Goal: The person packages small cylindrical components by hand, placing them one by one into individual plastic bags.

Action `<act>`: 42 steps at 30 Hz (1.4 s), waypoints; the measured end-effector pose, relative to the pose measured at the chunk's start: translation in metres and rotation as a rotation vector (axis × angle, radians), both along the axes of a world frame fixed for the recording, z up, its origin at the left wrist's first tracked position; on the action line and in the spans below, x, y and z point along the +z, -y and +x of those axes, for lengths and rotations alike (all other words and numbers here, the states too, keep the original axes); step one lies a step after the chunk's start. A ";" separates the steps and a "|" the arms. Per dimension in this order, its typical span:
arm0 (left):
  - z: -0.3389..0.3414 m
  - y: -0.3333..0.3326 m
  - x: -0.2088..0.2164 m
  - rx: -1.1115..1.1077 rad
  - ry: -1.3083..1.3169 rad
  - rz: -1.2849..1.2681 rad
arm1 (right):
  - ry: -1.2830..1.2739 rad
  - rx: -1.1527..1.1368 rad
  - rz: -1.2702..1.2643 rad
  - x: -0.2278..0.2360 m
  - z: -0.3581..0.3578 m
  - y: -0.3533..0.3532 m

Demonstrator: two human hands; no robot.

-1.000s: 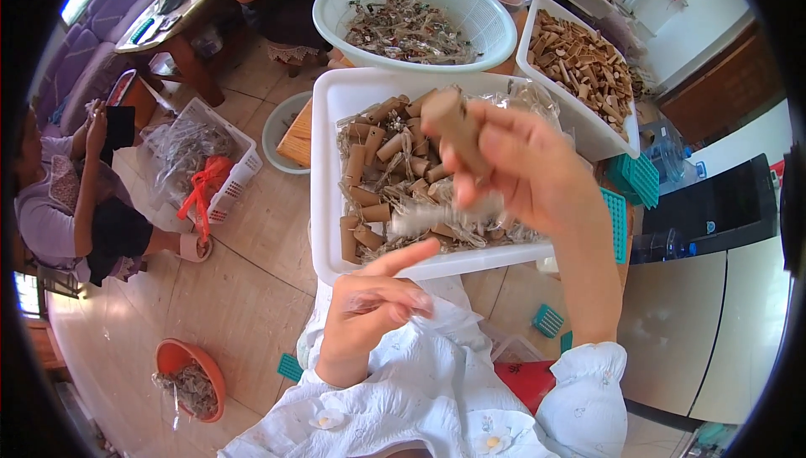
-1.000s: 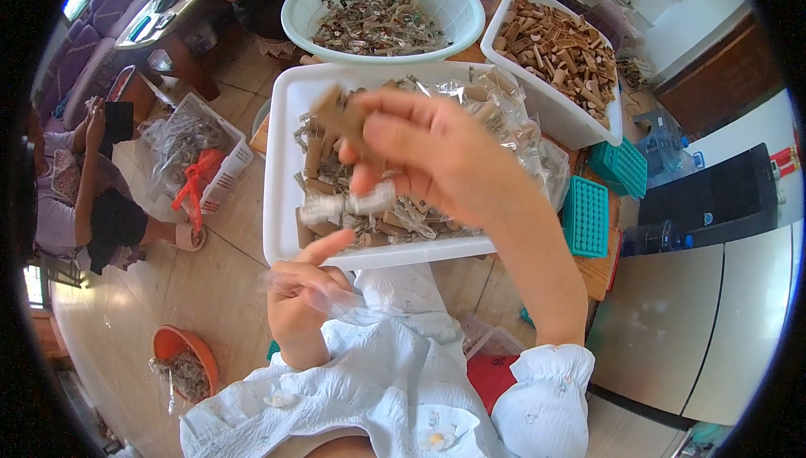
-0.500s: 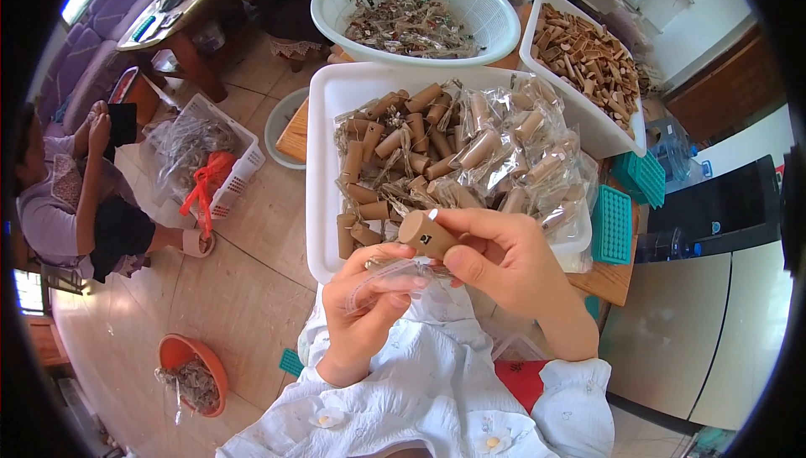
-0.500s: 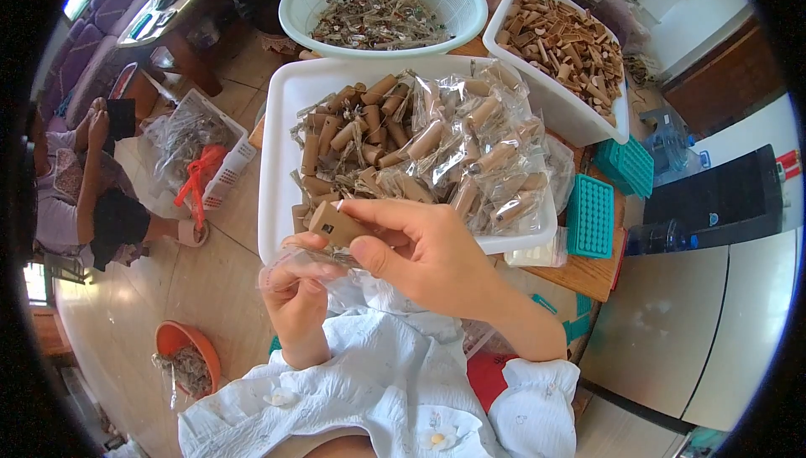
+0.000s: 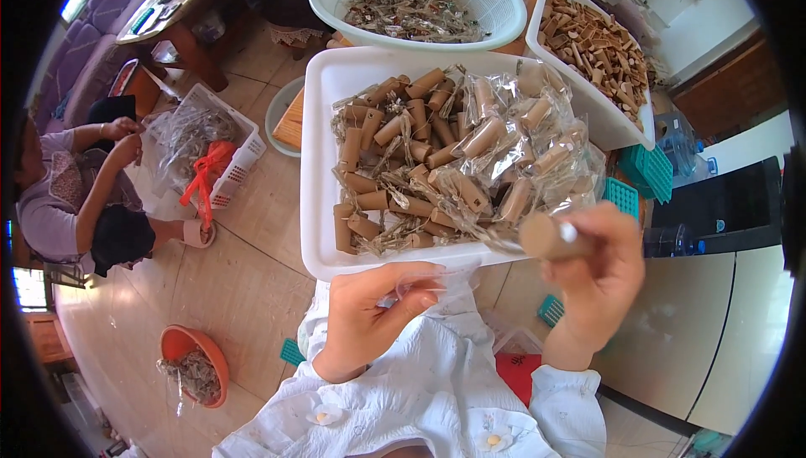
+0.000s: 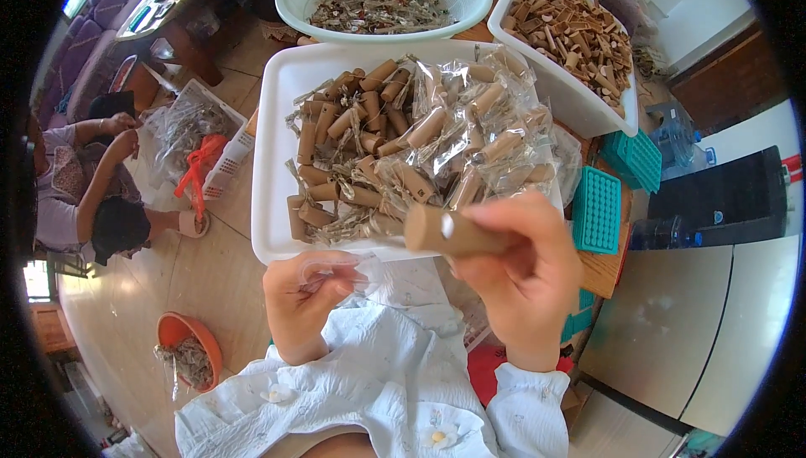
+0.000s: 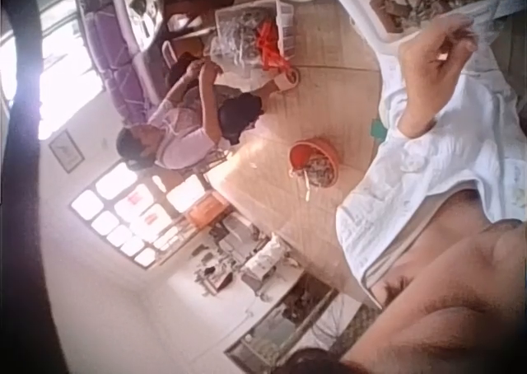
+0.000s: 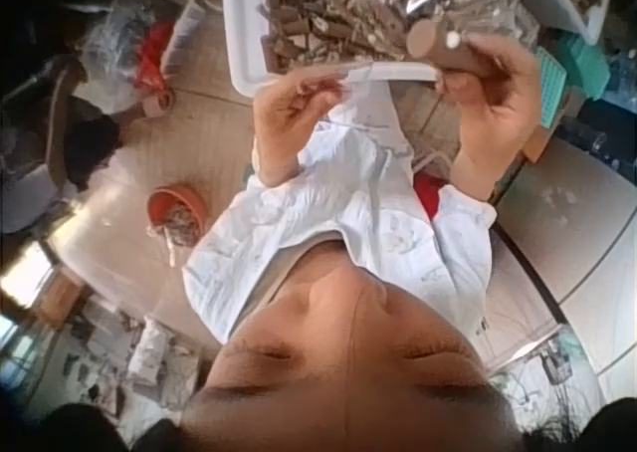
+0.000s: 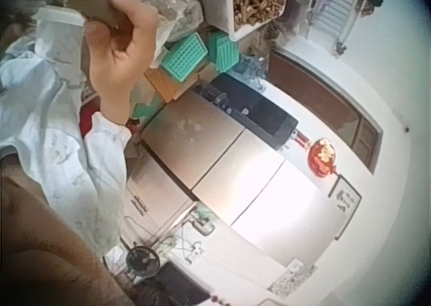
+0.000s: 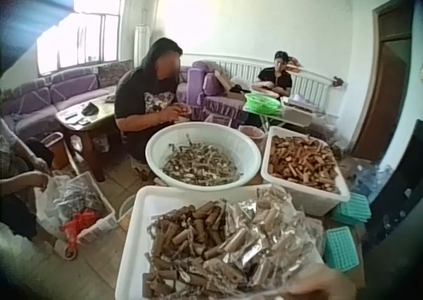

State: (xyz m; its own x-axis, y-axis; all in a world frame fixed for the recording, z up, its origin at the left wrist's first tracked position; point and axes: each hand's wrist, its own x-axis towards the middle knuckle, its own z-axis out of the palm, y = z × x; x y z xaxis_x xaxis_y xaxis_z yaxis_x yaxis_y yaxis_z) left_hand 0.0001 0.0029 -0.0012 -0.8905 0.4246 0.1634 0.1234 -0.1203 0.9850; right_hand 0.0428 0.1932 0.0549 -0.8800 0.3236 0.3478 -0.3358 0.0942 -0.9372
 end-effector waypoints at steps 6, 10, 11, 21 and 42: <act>0.001 0.000 0.001 -0.065 0.057 -0.029 | -0.147 -0.039 0.487 0.006 0.014 0.004; 0.002 -0.002 0.002 -0.115 0.114 -0.071 | -0.091 -0.083 0.655 0.005 0.006 0.007; 0.002 -0.002 0.002 -0.135 0.121 -0.088 | -0.091 -0.082 0.654 0.006 0.005 0.007; -0.001 -0.001 0.005 -0.223 0.089 -0.145 | 0.147 0.102 0.445 0.003 0.002 0.006; 0.000 -0.003 -0.004 -0.258 0.230 0.057 | -0.054 0.233 0.684 -0.015 -0.013 0.005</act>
